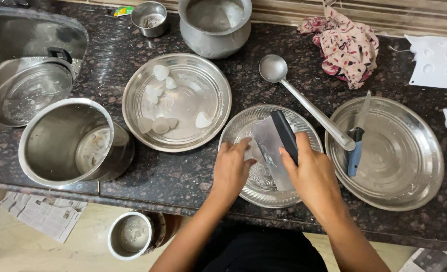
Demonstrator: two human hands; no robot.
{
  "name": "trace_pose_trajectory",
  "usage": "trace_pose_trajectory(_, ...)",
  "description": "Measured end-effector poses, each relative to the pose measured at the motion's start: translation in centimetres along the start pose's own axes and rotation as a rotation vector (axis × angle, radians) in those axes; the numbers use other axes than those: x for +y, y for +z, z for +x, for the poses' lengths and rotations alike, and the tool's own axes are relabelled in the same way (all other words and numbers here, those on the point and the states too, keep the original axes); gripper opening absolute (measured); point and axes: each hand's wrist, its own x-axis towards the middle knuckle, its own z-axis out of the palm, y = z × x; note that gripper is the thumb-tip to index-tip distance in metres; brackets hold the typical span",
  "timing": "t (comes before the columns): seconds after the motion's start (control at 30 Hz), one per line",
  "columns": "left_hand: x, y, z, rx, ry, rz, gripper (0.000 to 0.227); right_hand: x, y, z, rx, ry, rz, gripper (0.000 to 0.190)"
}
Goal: The person cuts blocks of ice into smaller pieces with a cleaver on a metal plate, scraping pieces off the blade and plate, and drops the finished pieces into a steel container. They briefly stir the container with a ladle before returning to cutting more ice pieces.
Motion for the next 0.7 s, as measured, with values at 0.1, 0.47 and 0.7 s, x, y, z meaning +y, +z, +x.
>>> trace_pose_trajectory(0.1,-1.4,0.1,0.3,0.087,0.033,-0.097,0.051,-0.5,0.1,0.1,-0.1,0.088,-0.055,0.034)
trace_pose_trajectory(0.47,5.8,-2.3,8.7,-0.04,-0.148,-0.444,0.046,-2.1,0.8,0.4,-0.129,0.02,-0.2,0.037)
trace_pose_trajectory(0.7,1.8,1.0,9.4,-0.045,-0.013,-0.723,0.043,-3.3,1.2,1.3,-0.19,-0.102,-0.224,0.032)
